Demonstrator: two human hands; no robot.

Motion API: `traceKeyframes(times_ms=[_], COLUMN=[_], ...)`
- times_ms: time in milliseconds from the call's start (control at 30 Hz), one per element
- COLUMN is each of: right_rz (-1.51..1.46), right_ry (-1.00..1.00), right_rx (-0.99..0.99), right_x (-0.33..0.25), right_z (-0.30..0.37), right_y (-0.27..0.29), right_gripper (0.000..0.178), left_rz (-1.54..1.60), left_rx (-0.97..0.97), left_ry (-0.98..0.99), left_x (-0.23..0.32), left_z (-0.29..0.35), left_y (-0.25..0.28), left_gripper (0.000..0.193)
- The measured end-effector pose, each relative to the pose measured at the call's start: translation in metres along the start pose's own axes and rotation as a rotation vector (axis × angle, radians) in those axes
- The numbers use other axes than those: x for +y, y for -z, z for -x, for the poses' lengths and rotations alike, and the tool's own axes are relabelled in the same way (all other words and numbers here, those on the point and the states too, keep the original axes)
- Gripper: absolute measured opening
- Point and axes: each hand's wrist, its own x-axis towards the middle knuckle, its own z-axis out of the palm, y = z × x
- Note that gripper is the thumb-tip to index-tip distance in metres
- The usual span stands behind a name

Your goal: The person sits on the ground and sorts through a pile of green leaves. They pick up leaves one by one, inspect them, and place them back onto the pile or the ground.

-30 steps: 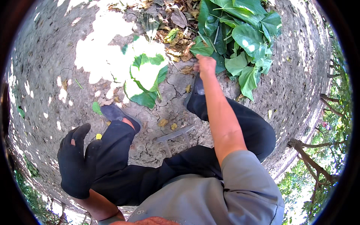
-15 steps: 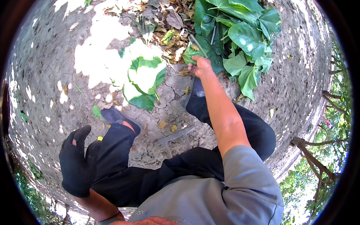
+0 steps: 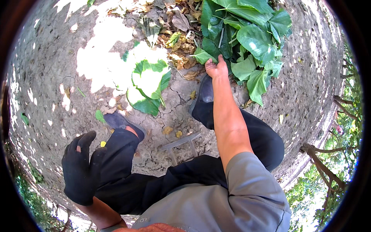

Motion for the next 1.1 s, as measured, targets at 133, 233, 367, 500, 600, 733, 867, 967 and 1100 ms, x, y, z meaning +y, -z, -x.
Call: traceKeyframes(times_ms=[133, 233, 367, 500, 600, 733, 867, 967, 1100], right_rz=[0.004, 0.093, 0.2, 0.316, 0.498, 0.766, 0.99, 1.161, 1.675], right_ry=[-0.015, 0.039, 0.072, 0.11, 0.021, -0.055, -0.135, -0.166, -0.072], right_rx=[0.042, 0.05, -0.009, -0.002, -0.077, -0.28, -0.293, -0.243, -0.419], right_x=[-0.01, 0.012, 0.054, 0.087, 0.109, 0.147, 0.19, 0.21, 0.205], right_z=[-0.009, 0.008, 0.044, 0.077, 0.095, 0.125, 0.137, 0.137, 0.139], right_y=[0.011, 0.011, 0.017, 0.014, 0.016, 0.031, 0.051, 0.062, 0.059], right_gripper=[0.018, 0.013, 0.007, 0.012, 0.011, 0.01, 0.011, 0.014, 0.026], left_rz=[-0.01, -0.004, 0.002, 0.021, 0.012, -0.026, -0.042, -0.042, -0.035], left_rx=[0.006, -0.004, -0.002, 0.018, 0.032, 0.02, 0.019, 0.022, 0.044], left_ry=[-0.034, -0.013, -0.041, -0.037, -0.05, -0.029, -0.007, -0.012, -0.013], left_x=[0.001, 0.003, 0.005, 0.005, 0.004, 0.004, 0.002, -0.001, -0.006], left_z=[-0.005, -0.004, -0.003, 0.001, 0.006, 0.011, 0.014, 0.016, 0.015], left_y=[0.0, -0.001, 0.0, -0.001, 0.001, 0.004, 0.001, 0.0, -0.002], left_gripper=[0.035, 0.035, 0.035, 0.034, 0.034, 0.034, 0.034, 0.034, 0.034])
